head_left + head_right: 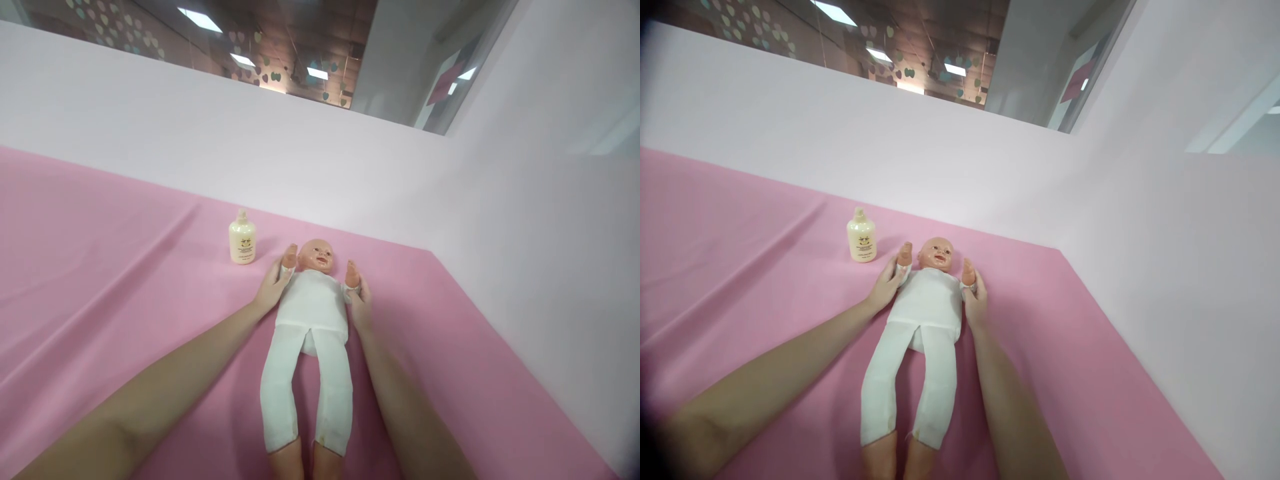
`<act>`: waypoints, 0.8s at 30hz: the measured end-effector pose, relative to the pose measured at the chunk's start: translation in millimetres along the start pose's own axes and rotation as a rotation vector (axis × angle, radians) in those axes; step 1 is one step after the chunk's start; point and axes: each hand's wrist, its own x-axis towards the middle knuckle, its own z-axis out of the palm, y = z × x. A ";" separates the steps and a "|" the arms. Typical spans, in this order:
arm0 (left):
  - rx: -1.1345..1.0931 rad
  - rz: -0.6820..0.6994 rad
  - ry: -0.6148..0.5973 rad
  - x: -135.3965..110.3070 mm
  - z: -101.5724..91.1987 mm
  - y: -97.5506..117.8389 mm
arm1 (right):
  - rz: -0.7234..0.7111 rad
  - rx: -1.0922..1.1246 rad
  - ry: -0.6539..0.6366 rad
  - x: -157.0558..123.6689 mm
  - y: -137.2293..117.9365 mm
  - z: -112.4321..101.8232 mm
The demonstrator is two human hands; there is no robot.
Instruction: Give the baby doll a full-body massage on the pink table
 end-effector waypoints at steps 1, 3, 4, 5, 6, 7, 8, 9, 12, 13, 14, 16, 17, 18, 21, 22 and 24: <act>0.076 0.049 -0.048 -0.7 0.8 1.5 | -0.009 -0.043 -0.043 -1.3 0.4 0.2; 0.214 0.127 -0.133 -1.3 2.0 3.4 | -0.049 -0.154 -0.126 -2.6 0.2 0.0; 0.267 0.156 -0.168 -1.4 2.4 3.8 | -0.083 -0.215 -0.161 -2.6 -0.9 -0.2; 0.306 0.176 -0.196 -1.3 2.5 4.1 | -0.120 -0.270 -0.190 -2.4 -2.5 -0.3; 0.333 0.189 -0.214 -1.3 2.5 4.2 | -0.151 -0.316 -0.214 -1.9 -4.5 -0.3; 0.351 0.197 -0.224 -1.2 2.4 4.3 | -0.174 -0.350 -0.230 -1.5 -6.7 -0.2; 0.364 0.201 -0.227 -1.1 2.2 4.4 | -0.189 -0.374 -0.238 -1.2 -8.8 -0.1; 0.373 0.204 -0.228 -1.0 2.1 4.4 | -0.196 -0.388 -0.240 -1.2 -10.6 0.1; 0.379 0.208 -0.217 -1.2 2.1 4.2 | -0.169 -0.381 -0.226 -2.9 -12.5 1.0; 0.374 0.205 -0.204 -1.4 2.1 4.2 | -0.145 -0.359 -0.209 -3.8 -12.3 1.5; 0.366 0.197 -0.186 -1.6 2.1 4.4 | -0.114 -0.329 -0.182 -4.8 -11.7 2.0; 0.332 0.163 -0.143 -2.2 1.4 5.2 | -0.041 -0.256 -0.100 -5.9 -10.2 2.9; 0.305 0.141 -0.121 -2.4 0.8 5.8 | -0.008 -0.221 -0.047 -5.7 -9.1 3.2; 0.271 0.117 -0.098 -2.5 0.0 6.2 | 0.021 -0.186 0.012 -4.8 -7.7 3.1; 0.141 0.037 0.007 -1.2 -3.1 4.6 | 0.054 -0.090 0.191 2.0 0.9 -1.0; 0.089 0.003 0.060 -0.1 -4.2 2.3 | 0.053 -0.066 0.250 5.1 5.8 -4.0; -0.019 -0.074 0.194 3.3 -6.7 -5.6 | 0.037 -0.042 0.342 11.5 18.6 -12.3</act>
